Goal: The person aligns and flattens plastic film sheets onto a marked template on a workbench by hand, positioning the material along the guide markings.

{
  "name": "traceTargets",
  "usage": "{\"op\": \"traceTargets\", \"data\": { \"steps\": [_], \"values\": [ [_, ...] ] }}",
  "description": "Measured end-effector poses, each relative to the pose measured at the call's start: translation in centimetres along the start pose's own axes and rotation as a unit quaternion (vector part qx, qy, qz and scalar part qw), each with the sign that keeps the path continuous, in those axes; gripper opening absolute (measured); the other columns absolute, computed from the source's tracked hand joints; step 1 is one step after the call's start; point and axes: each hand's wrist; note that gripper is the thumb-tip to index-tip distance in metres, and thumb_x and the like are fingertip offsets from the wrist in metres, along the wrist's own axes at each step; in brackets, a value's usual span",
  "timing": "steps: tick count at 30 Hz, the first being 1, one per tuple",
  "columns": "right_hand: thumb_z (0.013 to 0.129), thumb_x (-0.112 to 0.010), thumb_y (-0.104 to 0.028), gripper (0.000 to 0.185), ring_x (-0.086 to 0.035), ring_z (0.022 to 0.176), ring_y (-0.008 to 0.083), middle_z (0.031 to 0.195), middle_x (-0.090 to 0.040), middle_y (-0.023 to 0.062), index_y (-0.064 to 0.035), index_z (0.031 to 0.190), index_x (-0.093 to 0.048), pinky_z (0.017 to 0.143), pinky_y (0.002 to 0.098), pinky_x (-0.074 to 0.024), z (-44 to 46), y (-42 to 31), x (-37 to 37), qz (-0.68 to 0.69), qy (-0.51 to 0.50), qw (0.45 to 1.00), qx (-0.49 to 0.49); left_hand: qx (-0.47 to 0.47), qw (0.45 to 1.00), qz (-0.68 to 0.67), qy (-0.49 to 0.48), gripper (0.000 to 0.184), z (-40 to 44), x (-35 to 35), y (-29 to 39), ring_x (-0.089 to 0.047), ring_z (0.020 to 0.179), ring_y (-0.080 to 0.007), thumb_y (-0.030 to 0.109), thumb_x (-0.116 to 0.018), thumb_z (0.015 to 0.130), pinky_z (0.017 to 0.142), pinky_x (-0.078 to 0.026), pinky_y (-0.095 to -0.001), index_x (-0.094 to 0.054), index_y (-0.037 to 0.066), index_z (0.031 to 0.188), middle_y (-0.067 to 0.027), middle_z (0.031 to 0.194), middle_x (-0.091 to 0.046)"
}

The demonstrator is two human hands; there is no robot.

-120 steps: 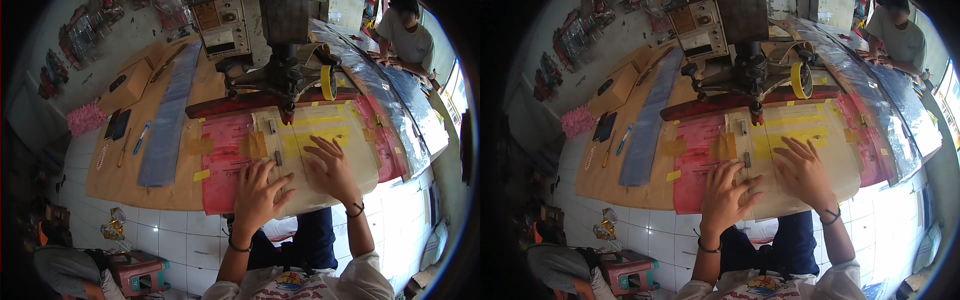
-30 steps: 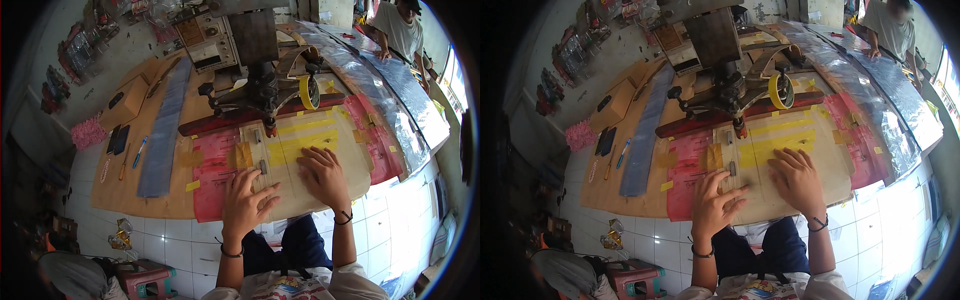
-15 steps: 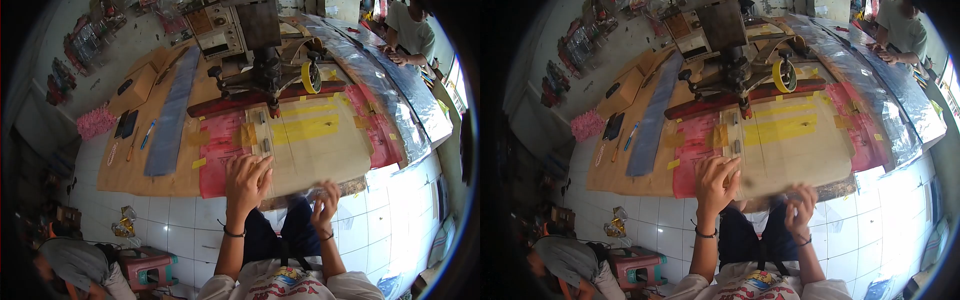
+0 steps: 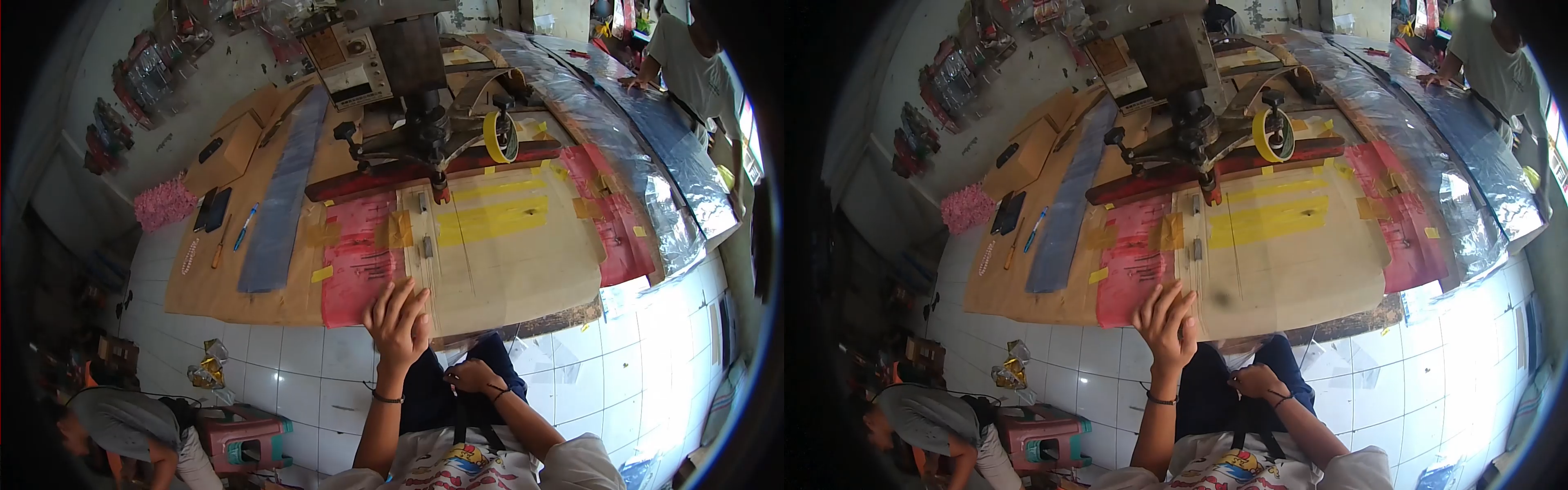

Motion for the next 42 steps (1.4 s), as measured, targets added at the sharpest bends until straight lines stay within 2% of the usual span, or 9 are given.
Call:
{"op": "traceTargets", "data": {
  "steps": [4, 13, 16, 19, 34, 42],
  "values": [
    [0.103, -0.053, -0.046, 0.036, -0.075, 0.092, 0.0368, 0.095, -0.079, 0.0132, -0.0217, 0.113, -0.077, 0.087, 0.0485, -0.0589, -0.1, 0.9, -0.7, 0.037, 0.026, 0.999, 0.001, -0.003, 1.0, 0.005, 0.001, 0.034, -0.1, -0.1, -0.1, -0.054, 0.136, -0.0285, 0.032, -0.053, 0.101, 0.114, -0.029, -0.0467, -0.077, 0.021, 0.123, -0.0023, 0.139, -0.069],
    [0.103, -0.053, -0.043, 0.035, -0.075, 0.095, 0.0375, 0.099, -0.079, 0.0129, -0.0215, 0.116, -0.077, 0.09, 0.0482, -0.0581, -1.4, 0.5, 0.3, 0.077, 0.002, 0.997, -0.017, -0.001, 1.0, 0.013, 0.019, 0.034, -0.2, -0.5, 0.1, -0.054, 0.136, -0.0273, 0.033, -0.054, 0.102, 0.113, -0.03, -0.0451, -0.078, 0.023, 0.123, -0.0016, 0.139, -0.069],
    [0.103, -0.055, -0.043, 0.037, -0.074, 0.098, 0.0377, 0.102, -0.078, 0.0144, -0.0165, 0.118, -0.076, 0.092, 0.0475, -0.0575, -2.2, -0.3, 1.9, 0.096, -0.041, 0.994, -0.034, 0.007, 1.0, 0.015, 0.019, 0.034, -0.2, -0.4, 0.2, -0.054, 0.136, -0.0268, 0.033, -0.054, 0.101, 0.113, -0.03, -0.0449, -0.078, 0.024, 0.124, -0.0013, 0.14, -0.069],
    [0.103, -0.053, -0.04, 0.034, -0.074, 0.098, 0.0377, 0.101, -0.078, 0.0139, -0.0206, 0.12, -0.075, 0.092, 0.0484, -0.0577, -2.7, 0.2, 1.5, 0.095, -0.023, 0.995, -0.026, 0.014, 1.0, 0.01, 0.02, 0.034, -0.1, -0.4, 0.4, -0.054, 0.136, -0.0274, 0.032, -0.055, 0.101, 0.113, -0.03, -0.0458, -0.077, 0.024, 0.125, -0.0017, 0.14, -0.068],
    [0.103, -0.054, -0.037, 0.032, -0.075, 0.096, 0.0336, 0.095, -0.08, 0.007, -0.0203, 0.119, -0.075, 0.089, 0.0455, -0.0589, -2.8, 0.6, 1.0, 0.096, -0.022, 0.995, -0.018, 0.024, 1.0, 0.001, 0.001, 0.036, -0.4, -0.2, 0.6, -0.051, 0.139, -0.0288, 0.029, -0.057, 0.099, 0.116, -0.029, -0.049, -0.075, 0.023, 0.13, -0.003, 0.145, -0.065],
    [0.103, -0.054, -0.04, 0.033, -0.075, 0.097, 0.0365, 0.1, -0.079, 0.0121, -0.0201, 0.118, -0.076, 0.089, 0.0472, -0.0588, -2.4, 0.5, 1.1, 0.093, -0.019, 0.995, -0.026, 0.021, 1.0, 0.004, 0.006, 0.037, -0.6, -0.5, 0.4, -0.051, 0.14, -0.0285, 0.031, -0.057, 0.099, 0.116, -0.029, -0.0492, -0.075, 0.024, 0.13, -0.0029, 0.145, -0.065]
  ]
}}
Point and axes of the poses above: each hand's wrist, its own z-axis towards the middle knuckle, its own x-axis out of the back of the hand, y = z × x
